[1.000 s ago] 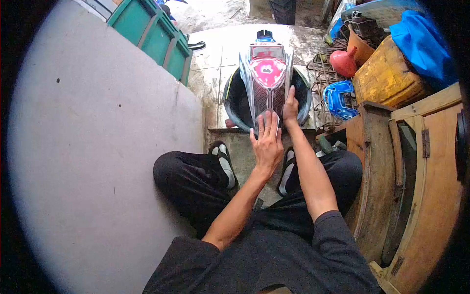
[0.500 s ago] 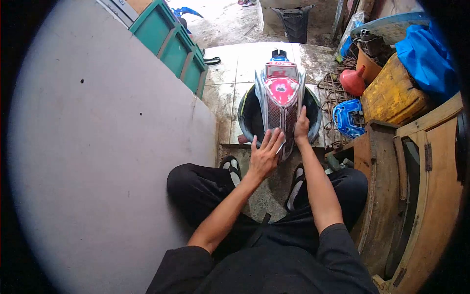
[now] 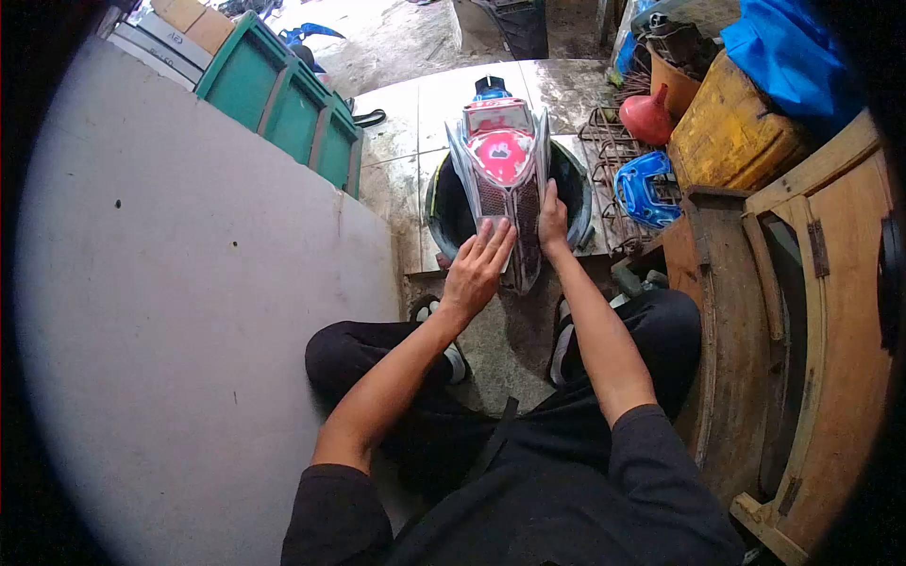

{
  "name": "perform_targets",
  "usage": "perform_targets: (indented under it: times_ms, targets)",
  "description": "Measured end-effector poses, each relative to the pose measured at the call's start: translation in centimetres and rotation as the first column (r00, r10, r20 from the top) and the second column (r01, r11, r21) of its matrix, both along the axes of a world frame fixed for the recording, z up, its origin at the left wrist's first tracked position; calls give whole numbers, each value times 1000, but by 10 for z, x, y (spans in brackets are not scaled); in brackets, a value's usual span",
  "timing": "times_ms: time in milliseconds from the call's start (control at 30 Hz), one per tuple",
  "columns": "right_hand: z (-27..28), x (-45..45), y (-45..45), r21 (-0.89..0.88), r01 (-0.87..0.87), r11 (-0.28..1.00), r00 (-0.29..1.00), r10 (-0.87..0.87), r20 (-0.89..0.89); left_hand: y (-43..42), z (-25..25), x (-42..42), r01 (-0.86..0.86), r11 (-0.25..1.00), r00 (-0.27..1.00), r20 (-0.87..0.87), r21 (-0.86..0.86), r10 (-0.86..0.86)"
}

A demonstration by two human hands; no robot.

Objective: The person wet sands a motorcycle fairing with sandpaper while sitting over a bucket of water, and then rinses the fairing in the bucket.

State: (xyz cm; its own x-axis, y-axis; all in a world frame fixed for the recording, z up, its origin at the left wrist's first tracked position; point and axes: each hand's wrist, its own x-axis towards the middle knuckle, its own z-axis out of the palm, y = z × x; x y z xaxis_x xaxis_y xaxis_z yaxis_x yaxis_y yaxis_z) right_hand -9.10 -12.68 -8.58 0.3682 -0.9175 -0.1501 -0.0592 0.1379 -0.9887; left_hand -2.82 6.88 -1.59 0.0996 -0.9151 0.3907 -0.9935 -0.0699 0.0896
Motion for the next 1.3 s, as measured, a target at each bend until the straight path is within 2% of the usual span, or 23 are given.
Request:
perform_targets:
  times_ms: [100, 167, 233, 267, 300, 333, 400, 500, 567, 633, 700, 767, 833, 900, 933, 1000, 1033, 1100, 1133, 1167, 1233, 1267, 1300]
  targets:
    - [-17, 6, -5, -44, 20, 999, 997, -17, 74, 2, 9, 9, 55, 997, 997, 56, 54, -58]
    - [0, 4, 1, -35, 10, 999, 995, -7, 103, -9, 15, 25, 60, 997, 993, 99, 54, -65]
    - [-4, 0, 3, -23, 6, 1000, 993, -3, 119, -22, 30, 33, -18, 998, 977, 215, 65, 3]
    - [-11, 3, -1, -22, 14, 1000, 995, -12, 98, -23, 36, 31, 10, 998, 996, 93, 66, -16]
    - [-17, 5, -3, -19, 21, 1000, 997, -20, 80, -20, 32, 32, 14, 998, 996, 92, 69, -20]
    - [-1, -3, -1, -99, -11, 995, 1000, 8, -24, -11, 24, 34, 79, 991, 993, 84, 106, -88]
    - [11, -3, 5, -97, 15, 995, 1000, -15, -2, 0, 16, 33, 192, 973, 979, 49, 130, -200]
    - [12, -1, 4, -67, 14, 998, 1000, -13, 15, -4, 19, 45, 212, 967, 958, 167, 141, -234]
    - [5, 1, 4, -22, 5, 1000, 1000, -4, 15, -13, 21, 43, 147, 980, 979, 123, 131, -163]
    - [8, 0, 6, -58, 55, 997, 997, -52, 49, -21, 24, 29, -26, 997, 999, 24, 66, 25]
    - [0, -2, 1, -24, 26, 999, 1000, -26, -15, -10, 2, 15, -33, 999, 999, -8, 21, 33]
    - [-7, 3, 0, -47, 37, 998, 999, -36, 23, 10, -10, -6, -13, 997, 1000, 26, 70, 11]
    - [7, 3, 7, -74, 44, 996, 999, -43, 10, 14, -2, -27, -90, 986, 996, -7, 140, 92]
    - [-4, 4, 2, -70, 53, 996, 998, -51, 24, 0, -2, -42, -214, 971, 951, -202, 109, 232]
    - [-7, 8, 3, -100, 119, 988, 991, -112, 73, -16, 3, -46, -209, 972, 952, -207, 105, 227]
    - [-9, 4, -3, -71, 77, 995, 996, -73, 57, -44, 8, -51, -494, 869, 757, -483, 17, 440]
    - [-8, 4, -1, -36, 35, 999, 998, -33, 53, -45, 4, -59, -499, 866, 753, -484, 23, 446]
    - [-7, 2, 0, -29, 30, 999, 997, -28, 73, -55, -2, -68, -501, 859, 792, -454, -103, 408]
    - [-8, 3, 0, -55, 54, 997, 997, -51, 59, -49, -8, -67, -455, 885, 849, -346, -97, 399]
    - [-9, 6, 0, -79, 80, 994, 996, -76, 52, -41, -14, -59, -459, 882, 848, -344, -101, 402]
    - [3, 4, 3, -63, 71, 995, 997, -68, 47, -21, -14, -44, -288, 957, 957, -12, 36, 288]
    - [9, 2, 5, -52, 69, 996, 997, -67, 33, -26, -17, -39, -400, 916, 910, -133, -23, 394]
    - [6, 1, 6, -46, 77, 996, 997, -76, 32, -30, -19, -37, -392, 920, 913, -132, -17, 387]
